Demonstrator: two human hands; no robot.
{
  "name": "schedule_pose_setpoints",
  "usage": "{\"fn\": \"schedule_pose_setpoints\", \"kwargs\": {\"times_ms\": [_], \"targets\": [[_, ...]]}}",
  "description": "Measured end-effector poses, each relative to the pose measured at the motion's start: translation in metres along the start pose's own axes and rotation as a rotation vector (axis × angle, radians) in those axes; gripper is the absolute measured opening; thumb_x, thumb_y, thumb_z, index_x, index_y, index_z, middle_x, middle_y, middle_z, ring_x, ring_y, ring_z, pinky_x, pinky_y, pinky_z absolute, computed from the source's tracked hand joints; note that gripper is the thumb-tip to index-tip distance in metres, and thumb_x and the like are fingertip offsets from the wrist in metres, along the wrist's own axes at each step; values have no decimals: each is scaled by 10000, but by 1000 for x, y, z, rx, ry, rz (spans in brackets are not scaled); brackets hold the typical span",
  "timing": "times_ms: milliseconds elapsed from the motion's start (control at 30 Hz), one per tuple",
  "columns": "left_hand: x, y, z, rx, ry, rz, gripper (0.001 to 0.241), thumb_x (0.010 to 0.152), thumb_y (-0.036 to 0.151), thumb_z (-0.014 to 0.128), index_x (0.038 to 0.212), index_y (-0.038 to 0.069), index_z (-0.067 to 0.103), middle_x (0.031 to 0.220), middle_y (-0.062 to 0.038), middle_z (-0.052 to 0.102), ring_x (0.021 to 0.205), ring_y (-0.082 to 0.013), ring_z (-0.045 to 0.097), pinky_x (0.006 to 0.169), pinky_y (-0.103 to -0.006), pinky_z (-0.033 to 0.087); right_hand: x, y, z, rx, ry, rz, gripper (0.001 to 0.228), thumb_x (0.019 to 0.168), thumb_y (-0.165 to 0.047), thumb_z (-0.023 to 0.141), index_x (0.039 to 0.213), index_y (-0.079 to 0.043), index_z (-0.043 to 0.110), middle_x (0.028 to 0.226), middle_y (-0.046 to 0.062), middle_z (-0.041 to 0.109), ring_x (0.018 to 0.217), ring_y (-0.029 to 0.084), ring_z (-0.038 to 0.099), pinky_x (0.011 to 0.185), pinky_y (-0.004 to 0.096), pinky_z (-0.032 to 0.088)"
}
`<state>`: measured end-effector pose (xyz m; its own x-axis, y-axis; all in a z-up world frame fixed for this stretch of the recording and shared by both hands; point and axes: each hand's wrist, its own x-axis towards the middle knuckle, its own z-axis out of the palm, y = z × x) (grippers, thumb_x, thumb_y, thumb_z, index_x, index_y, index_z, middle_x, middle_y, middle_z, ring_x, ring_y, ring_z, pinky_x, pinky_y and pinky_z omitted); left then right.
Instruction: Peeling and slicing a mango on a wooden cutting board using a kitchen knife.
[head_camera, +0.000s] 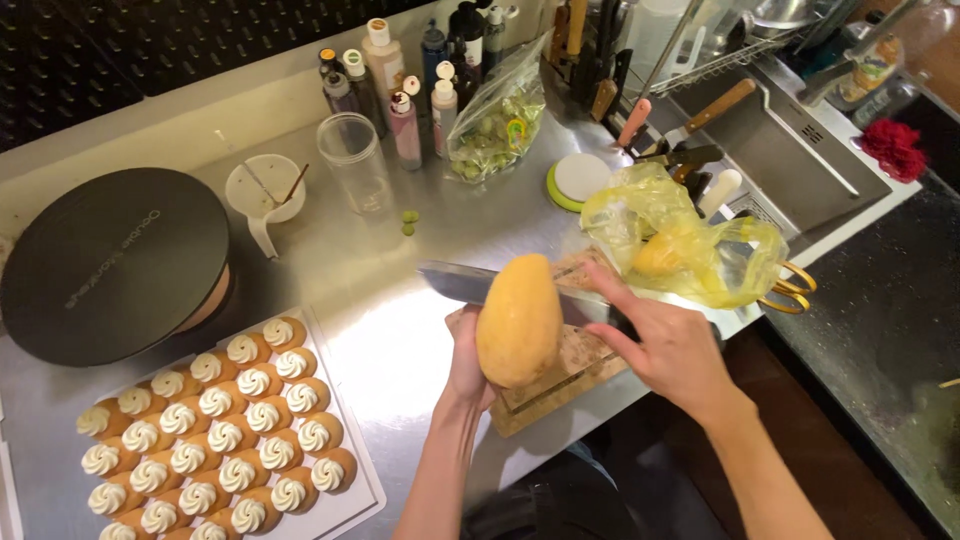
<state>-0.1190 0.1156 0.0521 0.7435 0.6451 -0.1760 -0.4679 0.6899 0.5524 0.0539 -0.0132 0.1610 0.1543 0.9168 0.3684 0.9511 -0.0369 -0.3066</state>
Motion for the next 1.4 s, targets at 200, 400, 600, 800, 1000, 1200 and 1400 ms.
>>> {"fn": "schedule_pose_setpoints", "kwargs": {"times_ms": [200,400,600,800,1000,1200,1400], "targets": [[-9,4,-5,-4,-69,-8,705,1072,515,216,1498,-6,425,1418,-181,596,1240,-285,639,1046,-429,548,-6,4,-5,-90,38,-85,668,856,-373,753,1474,-204,560,855,109,718,704,298,665,662,410,529],[-27,6,-8,-235,-530,85,1017,998,773,453,1643,-4,336,1474,-290,546,1316,-403,597,1029,-541,580,-3,-9,-24,-103,211,-150,672,851,-361,794,1441,-119,581,901,102,698,724,277,628,663,393,492],[-39,48,13,-154,-776,-118,1049,852,619,787,1578,3,346,1350,-285,543,1203,-345,611,927,-493,586,-3,-1,-33,-131,240,-215,716,837,-402,825,1432,-102,563,779,78,621,675,283,590,637,421,463],[-41,13,17,-221,-561,-227,1078,758,554,832,1565,43,331,1413,-273,545,1237,-363,631,1011,-557,597,-12,9,-20,-100,239,-146,744,848,-402,783,1487,-122,526,895,111,678,736,297,622,674,405,486],[-44,4,0,-270,-463,-359,1017,842,546,788,1596,9,368,1346,-300,601,1165,-375,656,986,-568,572,-36,37,-13,-122,216,-84,730,874,-398,772,1505,-115,536,952,134,691,780,315,635,710,423,502],[-33,-47,-5,-399,-201,-296,994,838,520,763,1542,-55,361,1298,-316,610,1095,-375,686,964,-552,594,-24,48,39,-168,168,128,739,884,-426,745,1538,-192,491,820,149,674,727,325,640,689,441,518],[-5,-87,-3,1133,213,121,837,754,385,864,1355,28,404,1257,-235,640,1120,-352,692,914,-506,594,-34,106,93,200,191,486,675,1062,-287,633,1649,-177,319,826,149,699,755,313,646,666,404,492]]}}
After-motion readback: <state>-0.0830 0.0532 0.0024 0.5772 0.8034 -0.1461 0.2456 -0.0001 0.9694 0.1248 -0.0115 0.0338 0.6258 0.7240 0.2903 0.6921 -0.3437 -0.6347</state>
